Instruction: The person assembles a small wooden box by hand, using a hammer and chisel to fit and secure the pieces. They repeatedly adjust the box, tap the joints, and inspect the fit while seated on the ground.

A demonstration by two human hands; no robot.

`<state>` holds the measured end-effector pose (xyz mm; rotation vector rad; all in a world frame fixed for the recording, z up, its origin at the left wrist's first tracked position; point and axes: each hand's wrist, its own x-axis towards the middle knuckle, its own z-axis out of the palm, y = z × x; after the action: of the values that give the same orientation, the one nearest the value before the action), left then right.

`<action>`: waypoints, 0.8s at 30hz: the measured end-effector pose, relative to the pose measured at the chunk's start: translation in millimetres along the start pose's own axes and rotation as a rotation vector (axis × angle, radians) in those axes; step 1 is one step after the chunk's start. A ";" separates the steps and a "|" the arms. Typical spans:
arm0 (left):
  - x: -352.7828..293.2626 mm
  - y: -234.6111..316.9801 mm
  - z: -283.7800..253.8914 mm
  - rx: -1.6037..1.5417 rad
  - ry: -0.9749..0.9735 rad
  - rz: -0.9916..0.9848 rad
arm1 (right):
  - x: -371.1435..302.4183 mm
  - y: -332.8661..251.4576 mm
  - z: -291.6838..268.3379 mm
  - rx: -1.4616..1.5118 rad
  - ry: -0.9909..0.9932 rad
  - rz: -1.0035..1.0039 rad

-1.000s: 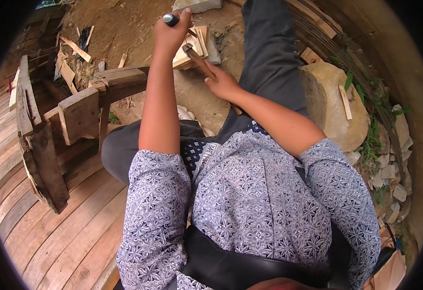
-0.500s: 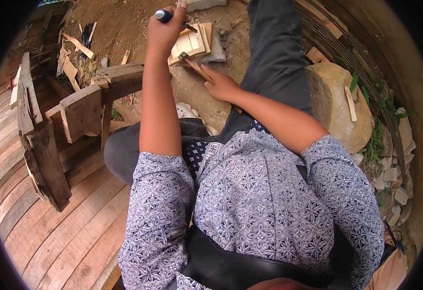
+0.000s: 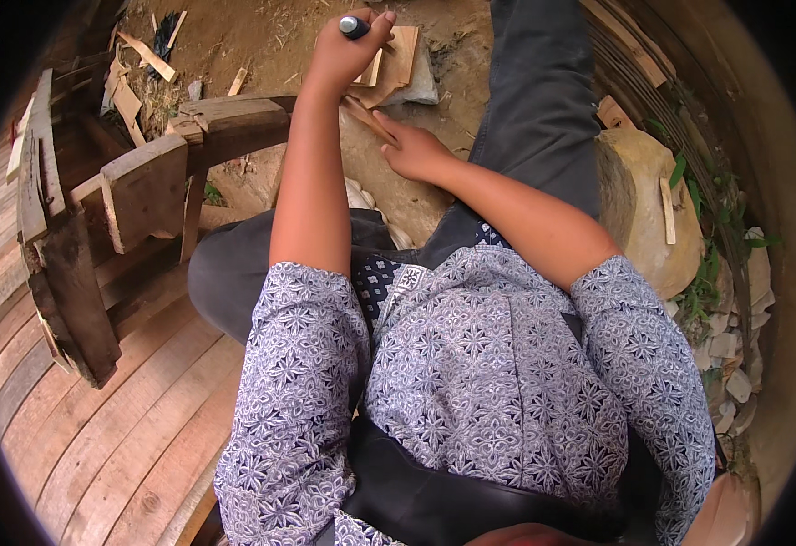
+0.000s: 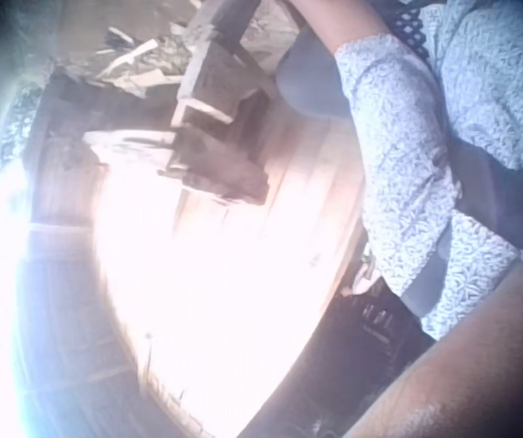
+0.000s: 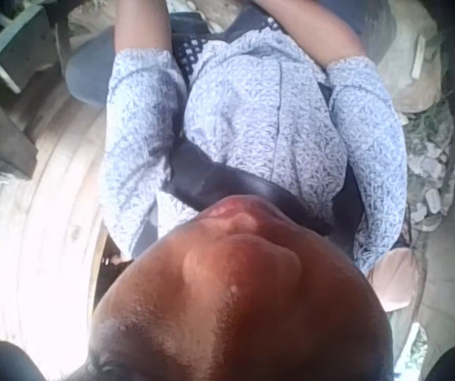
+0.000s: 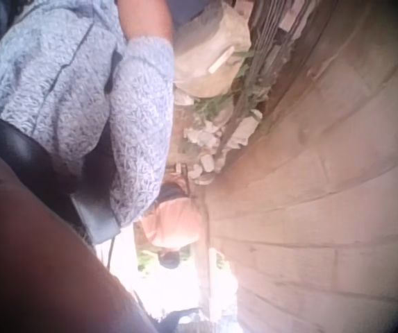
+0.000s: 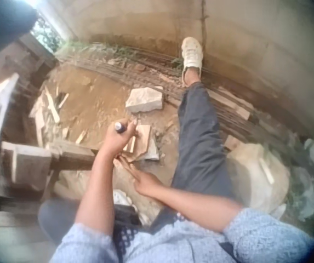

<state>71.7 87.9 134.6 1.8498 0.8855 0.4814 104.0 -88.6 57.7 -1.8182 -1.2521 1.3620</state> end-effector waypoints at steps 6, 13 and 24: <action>12.2 -7.4 -24.5 0.042 0.018 0.050 | 1.3 17.3 -3.1 0.058 0.002 -0.031; 5.5 -15.7 -17.0 0.161 -0.020 0.023 | 7.1 30.7 5.6 0.063 0.040 -0.101; 1.6 -21.8 0.8 0.197 0.073 0.014 | 4.8 32.3 3.1 0.049 -0.007 -0.030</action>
<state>65.4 93.9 114.5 2.0285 1.0000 0.4873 112.8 -98.2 27.6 -1.7557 -1.2347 1.3722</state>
